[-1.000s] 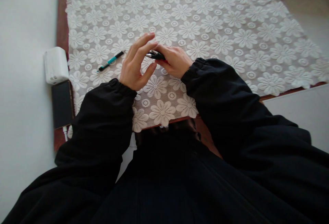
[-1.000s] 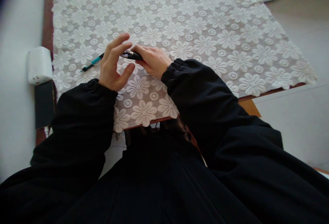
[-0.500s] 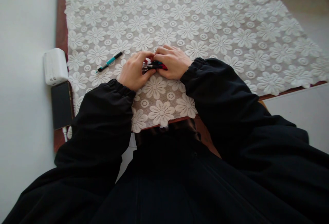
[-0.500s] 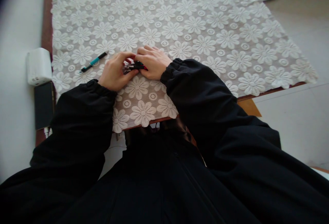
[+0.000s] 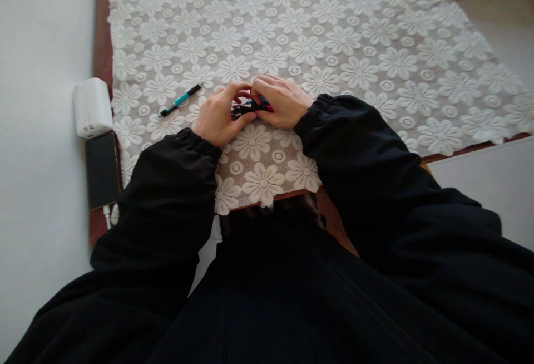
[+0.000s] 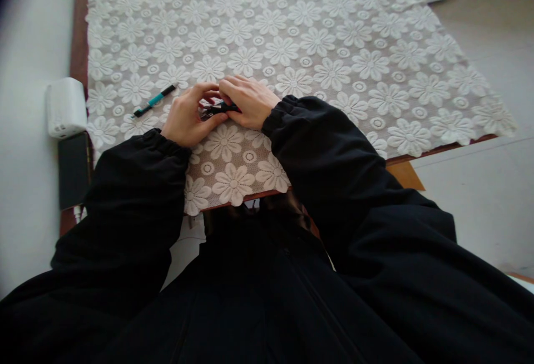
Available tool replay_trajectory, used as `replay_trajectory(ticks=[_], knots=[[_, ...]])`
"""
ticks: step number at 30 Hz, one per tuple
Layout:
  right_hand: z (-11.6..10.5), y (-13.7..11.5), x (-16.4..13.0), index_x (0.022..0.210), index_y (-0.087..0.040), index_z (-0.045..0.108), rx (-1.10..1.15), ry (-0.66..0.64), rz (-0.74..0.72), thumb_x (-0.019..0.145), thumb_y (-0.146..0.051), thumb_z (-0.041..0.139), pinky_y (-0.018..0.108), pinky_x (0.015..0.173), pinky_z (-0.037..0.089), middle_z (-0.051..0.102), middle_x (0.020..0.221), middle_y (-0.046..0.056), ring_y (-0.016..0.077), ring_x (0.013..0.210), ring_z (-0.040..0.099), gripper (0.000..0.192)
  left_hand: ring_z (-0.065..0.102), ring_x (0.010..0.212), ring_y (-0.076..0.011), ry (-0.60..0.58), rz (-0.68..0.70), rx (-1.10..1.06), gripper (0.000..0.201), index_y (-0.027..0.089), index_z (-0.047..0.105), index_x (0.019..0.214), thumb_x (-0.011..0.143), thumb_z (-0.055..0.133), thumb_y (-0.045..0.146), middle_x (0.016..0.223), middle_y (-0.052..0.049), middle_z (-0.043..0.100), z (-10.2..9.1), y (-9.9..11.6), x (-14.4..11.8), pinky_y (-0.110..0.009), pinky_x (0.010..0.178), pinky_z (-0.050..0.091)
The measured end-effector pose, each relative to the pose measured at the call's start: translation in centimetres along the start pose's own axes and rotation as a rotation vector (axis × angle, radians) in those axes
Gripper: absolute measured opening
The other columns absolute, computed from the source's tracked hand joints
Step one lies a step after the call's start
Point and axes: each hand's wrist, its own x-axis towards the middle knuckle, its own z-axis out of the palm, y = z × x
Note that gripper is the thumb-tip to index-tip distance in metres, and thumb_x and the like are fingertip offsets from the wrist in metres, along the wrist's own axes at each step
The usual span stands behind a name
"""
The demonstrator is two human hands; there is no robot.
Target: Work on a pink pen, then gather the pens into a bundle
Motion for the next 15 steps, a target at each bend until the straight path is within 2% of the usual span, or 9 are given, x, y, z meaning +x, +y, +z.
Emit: replay_trajectory(ticks=[5, 9, 11, 13, 14, 15], knots=[[0.5, 0.7, 0.0, 0.097, -0.019, 0.056, 0.020, 0.013, -0.081, 0.083, -0.025, 0.059, 0.042, 0.093, 0.043, 0.060, 0.113, 0.010, 0.0261, 0.105, 0.053, 0.016, 0.064, 0.115, -0.0279, 0.003, 0.002, 0.027, 0.024, 0.023, 0.064, 0.108, 0.088, 0.068, 0.035, 0.123, -0.006, 0.070, 0.0, -0.3, 0.0, -0.044, 0.095, 0.055], [-0.1, 0.9, 0.4, 0.096, -0.016, 0.062, 0.001, 0.044, -0.174, 0.086, -0.040, 0.058, 0.046, 0.093, 0.044, 0.062, 0.114, 0.012, 0.0271, 0.106, 0.054, 0.027, 0.062, 0.115, -0.0277, -0.004, 0.051, 0.020, 0.015, 0.023, 0.063, 0.096, 0.087, 0.068, 0.033, 0.126, -0.004, 0.069, 0.2, -0.7, 0.2, -0.049, 0.099, 0.053], [-1.2, -0.1, 0.1, 0.097, -0.014, 0.066, -0.005, 0.067, -0.195, 0.091, -0.050, 0.050, 0.046, 0.095, 0.044, 0.064, 0.114, 0.012, 0.0251, 0.107, 0.056, 0.040, 0.063, 0.109, -0.0263, 0.005, 0.095, 0.011, 0.014, 0.023, 0.062, 0.092, 0.087, 0.069, 0.034, 0.122, -0.003, 0.071, 0.3, -0.9, 0.3, -0.051, 0.098, 0.053], [-2.8, -2.1, -1.2, 0.095, -0.016, 0.070, 0.005, 0.141, -0.163, 0.094, -0.055, 0.042, 0.043, 0.095, 0.046, 0.067, 0.108, 0.011, 0.0214, 0.104, 0.059, 0.047, 0.064, 0.105, -0.0250, 0.016, 0.118, -0.001, 0.011, 0.023, 0.061, 0.091, 0.088, 0.068, 0.032, 0.119, -0.002, 0.072, 0.4, -0.9, 0.3, -0.051, 0.096, 0.054], [-3.6, -3.4, -2.2, 0.091, -0.020, 0.071, 0.020, 0.211, -0.132, 0.094, -0.055, 0.042, 0.042, 0.092, 0.048, 0.069, 0.102, 0.010, 0.0205, 0.099, 0.060, 0.046, 0.064, 0.107, -0.0249, 0.014, 0.114, -0.006, 0.008, 0.023, 0.061, 0.092, 0.088, 0.066, 0.029, 0.120, -0.003, 0.072, 0.3, -0.8, 0.2, -0.050, 0.097, 0.054], [-4.4, -4.8, -3.5, 0.098, -0.021, 0.071, 0.048, 0.252, -0.062, 0.097, -0.052, 0.042, 0.045, 0.095, 0.049, 0.069, 0.109, 0.012, 0.0226, 0.104, 0.061, 0.042, 0.065, 0.109, -0.0250, 0.005, 0.110, -0.010, 0.007, 0.022, 0.061, 0.093, 0.088, 0.065, 0.026, 0.122, -0.004, 0.071, 0.3, -0.6, 0.1, -0.048, 0.098, 0.053]])
